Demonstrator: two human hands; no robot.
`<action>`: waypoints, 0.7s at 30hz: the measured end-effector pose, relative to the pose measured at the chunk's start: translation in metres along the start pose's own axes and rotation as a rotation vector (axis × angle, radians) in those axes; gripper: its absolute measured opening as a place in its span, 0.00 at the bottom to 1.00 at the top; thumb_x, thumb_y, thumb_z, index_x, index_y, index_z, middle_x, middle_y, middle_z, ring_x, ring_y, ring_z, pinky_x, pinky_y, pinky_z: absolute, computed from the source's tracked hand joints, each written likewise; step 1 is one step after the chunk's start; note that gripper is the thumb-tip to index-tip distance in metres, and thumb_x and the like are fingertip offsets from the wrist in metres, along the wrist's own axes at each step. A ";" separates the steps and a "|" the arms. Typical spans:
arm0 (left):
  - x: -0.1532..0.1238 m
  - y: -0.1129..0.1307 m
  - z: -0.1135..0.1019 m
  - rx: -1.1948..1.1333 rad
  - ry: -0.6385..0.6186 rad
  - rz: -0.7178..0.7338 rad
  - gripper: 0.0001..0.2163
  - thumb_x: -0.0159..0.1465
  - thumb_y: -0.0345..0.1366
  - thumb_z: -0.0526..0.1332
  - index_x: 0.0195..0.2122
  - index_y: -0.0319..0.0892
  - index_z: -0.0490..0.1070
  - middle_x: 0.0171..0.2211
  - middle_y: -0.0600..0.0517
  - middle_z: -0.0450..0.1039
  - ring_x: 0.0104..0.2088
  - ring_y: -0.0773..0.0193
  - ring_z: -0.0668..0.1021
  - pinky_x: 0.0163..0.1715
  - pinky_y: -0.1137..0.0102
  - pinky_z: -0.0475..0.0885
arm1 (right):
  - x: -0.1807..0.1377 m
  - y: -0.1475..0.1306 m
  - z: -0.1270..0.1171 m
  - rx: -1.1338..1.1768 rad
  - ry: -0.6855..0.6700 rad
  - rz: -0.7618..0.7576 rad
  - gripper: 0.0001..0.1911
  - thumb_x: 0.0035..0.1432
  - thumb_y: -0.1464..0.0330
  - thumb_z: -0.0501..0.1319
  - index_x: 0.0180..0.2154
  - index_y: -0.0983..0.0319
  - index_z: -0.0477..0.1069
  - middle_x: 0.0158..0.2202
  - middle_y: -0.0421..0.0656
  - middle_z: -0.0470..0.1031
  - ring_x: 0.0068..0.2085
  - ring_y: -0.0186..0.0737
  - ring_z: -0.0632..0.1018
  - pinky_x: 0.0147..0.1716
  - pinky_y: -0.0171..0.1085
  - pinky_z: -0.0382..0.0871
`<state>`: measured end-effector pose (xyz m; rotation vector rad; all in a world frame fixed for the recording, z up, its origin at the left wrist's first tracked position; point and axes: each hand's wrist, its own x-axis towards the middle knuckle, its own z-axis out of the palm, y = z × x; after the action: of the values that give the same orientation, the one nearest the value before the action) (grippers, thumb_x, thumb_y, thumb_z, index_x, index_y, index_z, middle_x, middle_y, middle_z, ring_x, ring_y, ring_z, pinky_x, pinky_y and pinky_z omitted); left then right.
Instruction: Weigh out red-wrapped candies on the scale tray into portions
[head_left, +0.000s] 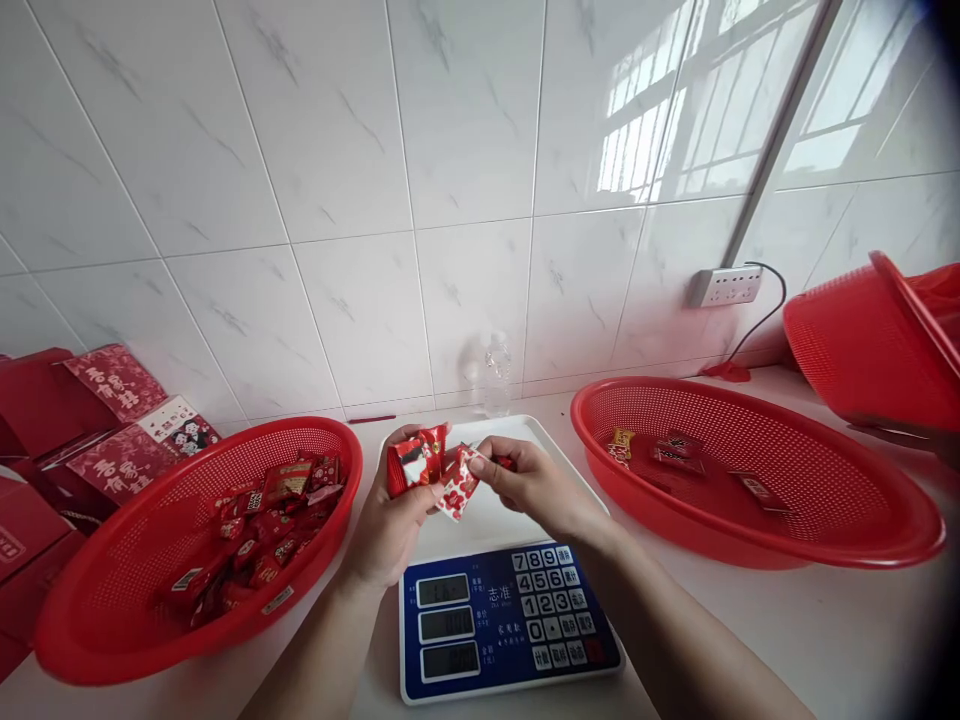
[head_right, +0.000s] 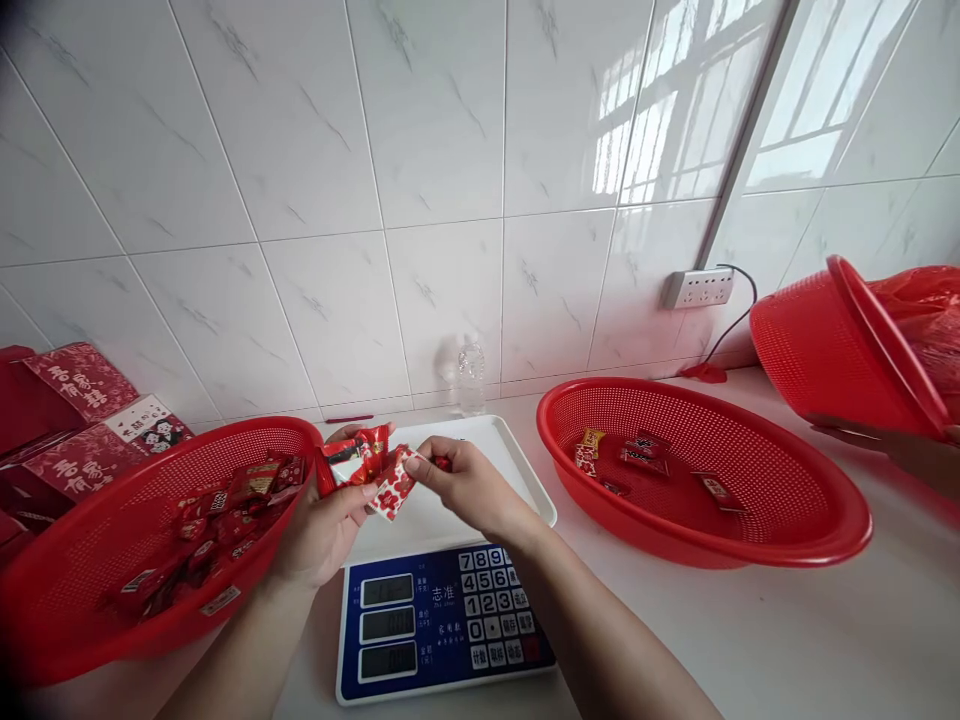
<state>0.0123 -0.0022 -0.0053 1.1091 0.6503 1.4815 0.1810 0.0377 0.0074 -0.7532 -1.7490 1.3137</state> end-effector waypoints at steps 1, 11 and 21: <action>0.002 0.000 -0.001 -0.006 0.031 -0.004 0.20 0.54 0.28 0.64 0.47 0.51 0.65 0.55 0.51 0.67 0.54 0.50 0.71 0.45 0.57 0.73 | 0.000 -0.001 -0.006 -0.017 0.031 0.016 0.21 0.53 0.50 0.59 0.25 0.61 0.63 0.19 0.33 0.56 0.19 0.27 0.55 0.18 0.32 0.47; 0.013 0.014 -0.013 0.110 0.292 -0.026 0.13 0.52 0.38 0.69 0.38 0.44 0.70 0.40 0.53 0.71 0.40 0.61 0.75 0.34 0.67 0.76 | 0.006 0.018 -0.057 -0.754 0.128 0.215 0.10 0.56 0.62 0.58 0.28 0.62 0.70 0.23 0.39 0.66 0.25 0.34 0.66 0.24 0.35 0.56; 0.006 -0.010 -0.001 0.522 0.032 0.052 0.14 0.60 0.43 0.62 0.44 0.42 0.71 0.39 0.49 0.75 0.41 0.61 0.76 0.41 0.68 0.71 | 0.000 0.003 -0.016 -0.294 -0.097 -0.080 0.16 0.58 0.55 0.57 0.34 0.62 0.70 0.28 0.39 0.67 0.29 0.33 0.66 0.29 0.34 0.60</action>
<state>0.0158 0.0056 -0.0125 1.5063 1.0765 1.4112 0.1952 0.0464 0.0069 -0.7819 -2.0575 1.0679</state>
